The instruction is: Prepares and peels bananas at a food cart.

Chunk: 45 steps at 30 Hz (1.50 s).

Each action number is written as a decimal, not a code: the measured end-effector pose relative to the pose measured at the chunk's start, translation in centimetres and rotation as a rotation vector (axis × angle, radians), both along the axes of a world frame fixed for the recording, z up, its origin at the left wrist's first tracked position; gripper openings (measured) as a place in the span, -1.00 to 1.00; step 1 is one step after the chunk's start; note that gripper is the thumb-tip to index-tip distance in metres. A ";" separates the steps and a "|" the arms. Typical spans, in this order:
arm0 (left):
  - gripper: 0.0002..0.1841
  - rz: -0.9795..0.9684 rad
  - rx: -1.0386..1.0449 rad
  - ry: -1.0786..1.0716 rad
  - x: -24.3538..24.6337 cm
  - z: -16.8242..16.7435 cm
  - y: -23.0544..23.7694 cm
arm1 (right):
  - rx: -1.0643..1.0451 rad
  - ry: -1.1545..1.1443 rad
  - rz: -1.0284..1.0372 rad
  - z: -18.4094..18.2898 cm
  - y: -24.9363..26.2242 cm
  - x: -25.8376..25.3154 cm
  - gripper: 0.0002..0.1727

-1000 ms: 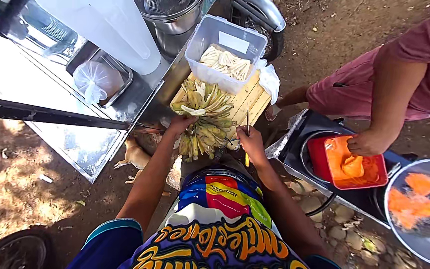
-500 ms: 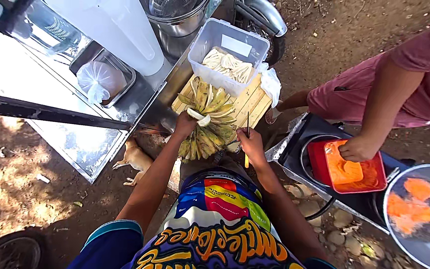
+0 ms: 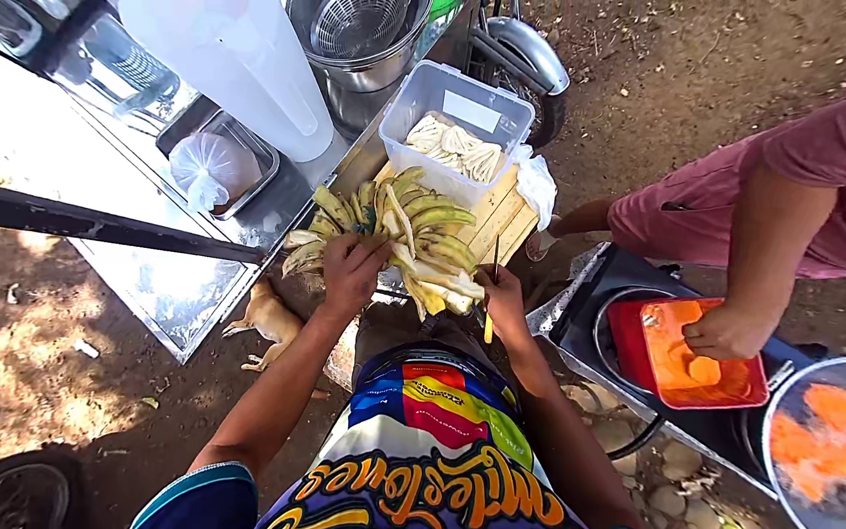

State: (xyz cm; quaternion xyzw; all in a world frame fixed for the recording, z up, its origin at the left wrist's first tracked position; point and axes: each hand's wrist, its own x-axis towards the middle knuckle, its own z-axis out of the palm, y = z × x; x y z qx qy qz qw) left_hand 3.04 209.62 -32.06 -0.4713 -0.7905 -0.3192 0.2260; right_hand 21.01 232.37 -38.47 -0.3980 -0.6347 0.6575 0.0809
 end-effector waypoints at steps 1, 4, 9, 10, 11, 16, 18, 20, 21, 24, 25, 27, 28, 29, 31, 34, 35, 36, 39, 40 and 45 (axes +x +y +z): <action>-0.72 -0.011 0.003 0.047 -0.1 0.1 -0.1 | -0.011 0.020 0.000 -0.1 0.0 -0.1 -0.80; -0.72 -0.048 0.018 0.114 -0.2 0.7 -0.3 | -0.002 0.037 0.013 0.2 0.3 -0.1 -0.80; -0.74 -0.087 0.014 0.125 -0.3 1.7 -0.1 | 0.012 0.067 0.007 0.4 0.6 -0.3 -0.84; -0.74 -0.093 0.003 0.129 -0.3 1.8 0.0 | 0.017 0.079 0.011 0.5 0.6 -0.2 -0.84; -0.74 -0.097 -0.008 0.138 -0.2 1.9 0.0 | 0.028 0.077 0.013 0.4 0.7 -0.2 -0.84; -0.73 -0.129 -0.072 0.169 -0.1 2.2 0.0 | 0.091 -0.002 0.029 -0.1 0.8 -0.1 -0.82; -0.72 -0.136 -0.081 0.175 0.0 2.2 0.1 | 0.100 -0.012 0.031 0.0 0.7 -0.1 -0.84; -0.72 -0.140 -0.090 0.165 0.3 2.2 0.3 | 0.103 -0.017 0.028 0.2 0.7 0.0 -0.84; -0.72 -0.141 -0.093 0.166 0.4 2.2 0.4 | 0.101 -0.017 0.030 0.3 0.6 0.0 -0.85; -0.72 -0.157 -0.078 0.173 0.6 2.0 0.5 | 0.091 0.001 0.039 0.3 0.5 0.1 -0.86; -0.73 -0.162 -0.072 0.171 0.7 2.0 0.6 | 0.089 0.006 0.040 0.3 0.5 0.2 -0.85; -0.71 -0.161 -0.065 0.160 1.0 2.1 0.7 | 0.070 0.035 0.025 0.7 0.3 0.3 -0.87; -0.71 -0.157 -0.057 0.149 1.1 2.2 0.9 | 0.046 0.067 0.008 1.2 0.0 0.5 -0.90; -0.70 -0.152 -0.048 0.132 1.3 2.2 1.0 | 0.027 0.106 0.007 1.8 -0.3 1.0 -0.89; -0.69 -0.142 -0.026 0.093 1.4 2.3 1.2 | -0.005 0.212 0.069 2.8 -0.6 2.3 -0.77; -0.75 -0.122 0.075 -0.043 0.9 2.6 1.5 | -0.023 0.151 0.007 2.7 -0.7 1.8 -0.84; -0.77 -0.112 0.106 -0.131 0.8 2.7 1.4 | 0.005 0.087 0.004 2.5 -0.6 1.5 -0.86; -0.77 -0.096 0.129 -0.246 0.7 2.9 1.2 | 0.011 0.043 0.009 1.9 -0.4 1.2 -0.87; -0.65 0.001 0.262 -0.670 1.1 3.5 0.8 | 0.002 -0.008 0.022 0.6 0.7 1.0 -0.81; -0.62 0.050 0.324 -0.795 1.3 3.7 0.7 | -0.011 0.001 0.029 0.5 1.1 1.2 -0.79; -0.72 0.046 0.707 -1.291 0.9 3.4 1.0 | 0.060 -0.040 0.191 3.0 4.4 1.7 -0.77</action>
